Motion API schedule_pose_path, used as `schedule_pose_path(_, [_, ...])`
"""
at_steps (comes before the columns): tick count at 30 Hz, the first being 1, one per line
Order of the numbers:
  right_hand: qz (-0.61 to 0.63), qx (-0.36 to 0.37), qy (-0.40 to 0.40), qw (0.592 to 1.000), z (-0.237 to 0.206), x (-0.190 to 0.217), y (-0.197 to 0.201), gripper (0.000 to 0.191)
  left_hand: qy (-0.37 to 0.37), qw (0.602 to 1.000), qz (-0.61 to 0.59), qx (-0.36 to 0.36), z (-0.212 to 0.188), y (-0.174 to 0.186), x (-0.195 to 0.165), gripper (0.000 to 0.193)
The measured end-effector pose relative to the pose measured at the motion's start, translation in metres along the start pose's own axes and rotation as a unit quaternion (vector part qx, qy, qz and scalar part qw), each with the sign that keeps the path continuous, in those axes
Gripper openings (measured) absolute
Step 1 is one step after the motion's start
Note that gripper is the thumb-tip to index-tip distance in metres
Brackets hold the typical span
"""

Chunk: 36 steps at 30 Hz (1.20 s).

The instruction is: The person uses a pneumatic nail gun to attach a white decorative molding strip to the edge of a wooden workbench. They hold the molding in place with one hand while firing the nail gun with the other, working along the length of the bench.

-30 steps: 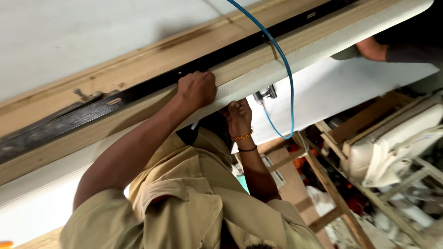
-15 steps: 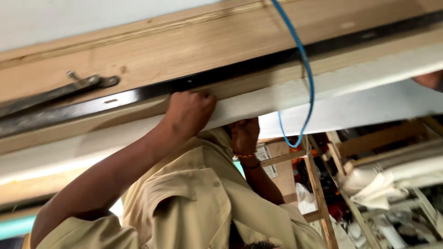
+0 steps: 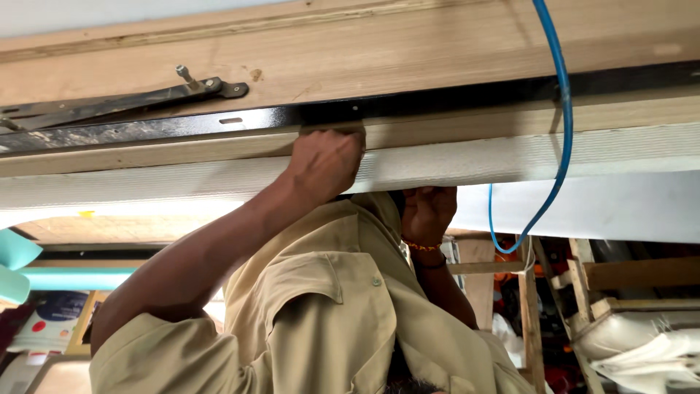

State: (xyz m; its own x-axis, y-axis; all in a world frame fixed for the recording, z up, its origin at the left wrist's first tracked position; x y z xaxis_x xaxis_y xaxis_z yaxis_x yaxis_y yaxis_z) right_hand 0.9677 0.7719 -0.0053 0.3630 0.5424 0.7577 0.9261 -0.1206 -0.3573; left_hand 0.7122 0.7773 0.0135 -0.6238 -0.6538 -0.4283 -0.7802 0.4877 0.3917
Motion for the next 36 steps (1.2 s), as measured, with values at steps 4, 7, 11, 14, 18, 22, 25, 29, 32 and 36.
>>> schedule_pose_path(4, [0.025, 0.045, 0.003, 0.999, 0.003, 0.003, -0.009, 0.019, 0.005, 0.999, 0.039, -0.024, -0.005, -0.001, -0.009, 0.012])
schedule_pose_path(7, [-0.019, 0.072, -0.005, 0.997, 0.007, 0.008, -0.012, 0.029, -0.013, 0.996, 0.054, -0.077, -0.01, 0.002, -0.014, 0.014])
schedule_pose_path(11, [-0.289, 0.104, -0.065, 0.949, 0.015, 0.039, -0.01, 0.025, -0.036, 0.982, 0.103, -0.152, -0.022, 0.005, -0.023, 0.013])
schedule_pose_path(14, [-0.549, 0.19, 0.006, 0.814, 0.026, 0.086, -0.029, 0.014, -0.067, 0.969, 0.15, -0.187, -0.026, 0.009, -0.031, 0.024])
schedule_pose_path(18, [-0.627, 0.356, 0.257, 0.644, 0.054, 0.131, -0.097, 0.012, -0.063, 0.974, 0.162, -0.148, -0.027, 0.009, -0.034, 0.02])
schedule_pose_path(22, [-0.658, 0.483, 0.237, 0.527, 0.086, 0.099, -0.154, 0.012, -0.097, 0.973, 0.127, -0.165, -0.027, 0.012, -0.028, 0.029])
schedule_pose_path(25, [-0.681, 0.512, 0.199, 0.484, 0.098, 0.08, -0.169, 0.014, -0.111, 0.972, 0.097, -0.181, -0.025, 0.01, -0.018, 0.024])
schedule_pose_path(29, [-0.7, 0.544, 0.145, 0.439, 0.1, 0.071, -0.17, 0.018, -0.129, 0.975, 0.038, -0.179, -0.024, 0.002, -0.013, 0.017])
schedule_pose_path(32, [-0.693, 0.566, 0.105, 0.434, 0.098, 0.064, -0.175, 0.016, -0.109, 0.973, 0.035, -0.199, -0.025, 0.0, -0.011, 0.013])
schedule_pose_path(36, [-0.697, 0.564, 0.102, 0.43, 0.096, 0.057, -0.184, 0.013, -0.109, 0.959, 0.095, -0.242, -0.036, 0.004, -0.01, 0.012])
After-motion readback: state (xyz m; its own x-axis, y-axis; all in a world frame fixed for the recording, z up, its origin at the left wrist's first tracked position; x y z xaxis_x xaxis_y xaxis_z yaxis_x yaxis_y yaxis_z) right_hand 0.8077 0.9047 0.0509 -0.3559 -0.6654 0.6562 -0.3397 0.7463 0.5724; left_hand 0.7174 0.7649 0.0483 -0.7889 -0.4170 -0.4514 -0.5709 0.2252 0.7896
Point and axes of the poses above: each hand's wrist, its own z-axis towards the middle knuckle, its own y-axis out of the back of the hand, x = y × z, the point moved 4 cm from there along z, towards the middle knuckle, and after that the axes turned 9 degrees about y, right-handed, at the moved point
